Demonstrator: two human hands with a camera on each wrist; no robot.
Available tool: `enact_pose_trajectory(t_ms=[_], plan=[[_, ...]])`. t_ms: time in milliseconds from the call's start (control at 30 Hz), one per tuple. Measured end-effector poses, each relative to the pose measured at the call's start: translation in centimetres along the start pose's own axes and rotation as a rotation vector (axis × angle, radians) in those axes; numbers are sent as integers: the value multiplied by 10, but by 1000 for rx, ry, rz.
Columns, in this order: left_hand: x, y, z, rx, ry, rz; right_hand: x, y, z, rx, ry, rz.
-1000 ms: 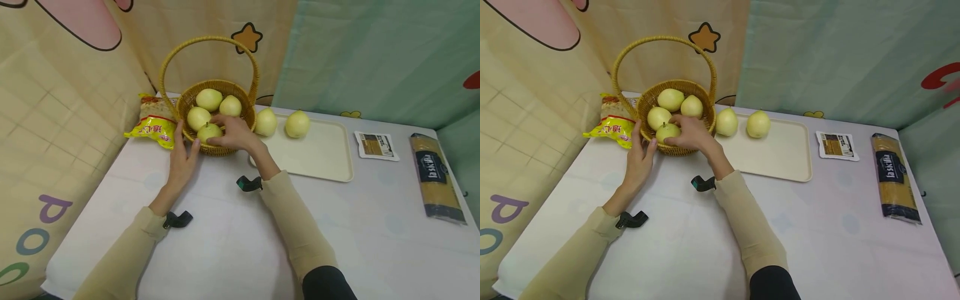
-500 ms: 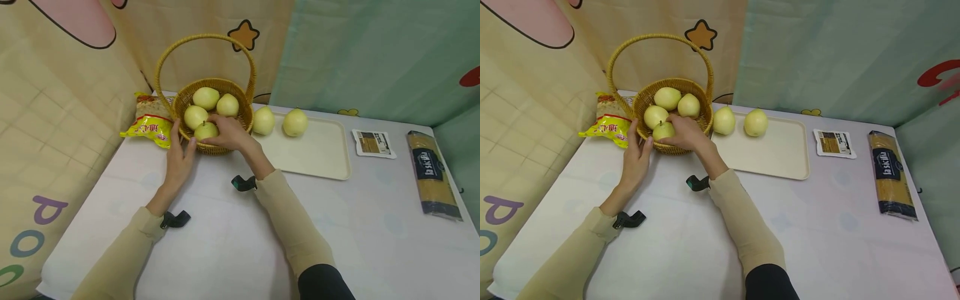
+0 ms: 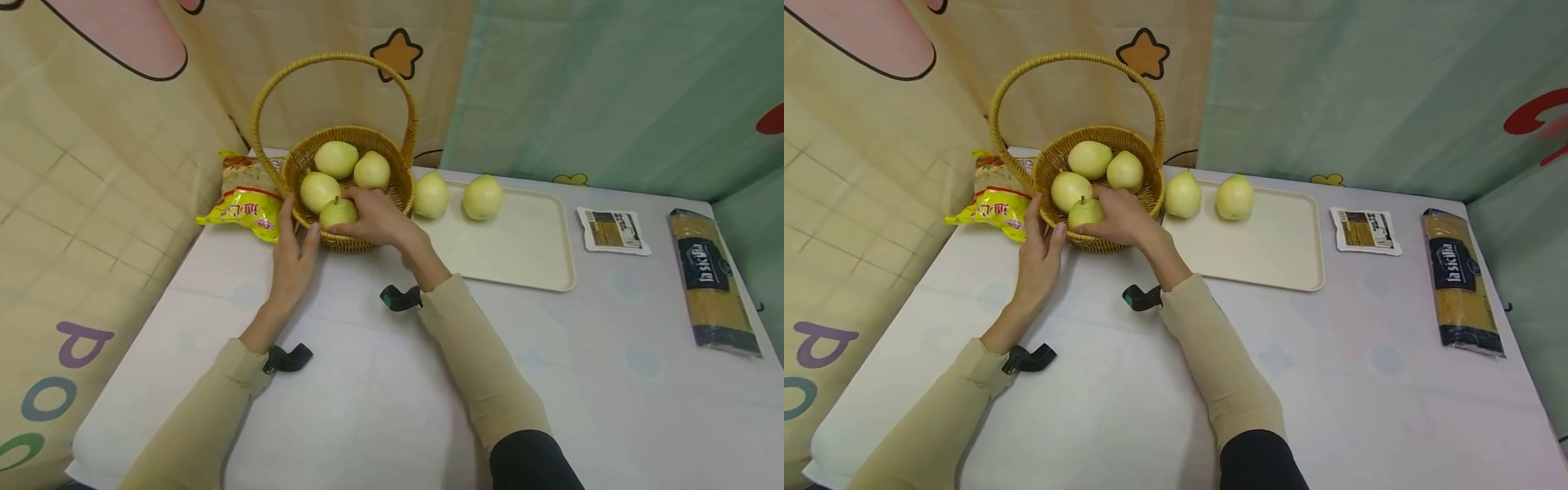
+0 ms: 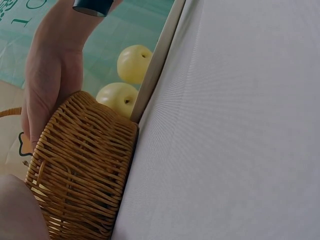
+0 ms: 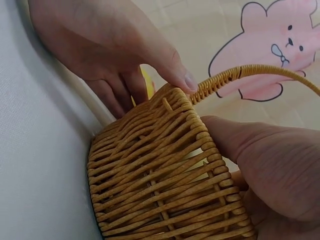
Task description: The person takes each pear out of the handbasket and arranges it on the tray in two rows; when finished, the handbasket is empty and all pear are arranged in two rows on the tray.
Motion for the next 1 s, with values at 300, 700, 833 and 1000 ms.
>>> enact_pose_trajectory(t_ms=[300,700,833,1000], plan=[[-1,-4,1,6,4,4,-7,7,1,27,50,59],[-1,-4,4,0,8,-9,-13,8,-4,104,35,127],[-1,-3,2,4,10,-10,-18,10,-12,80,-5,171],[0,0,0,27,17,1,-24,14,-27,39,18,246]])
Point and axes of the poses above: each hand's wrist, its own x-axis towards the middle knuckle, its own y-axis out of the back of the hand, z = x × y, the point moved 3 cm from there along x, towards the middle knuckle, and after that the axes turned 11 degrees about x, right-handed, at the moved point
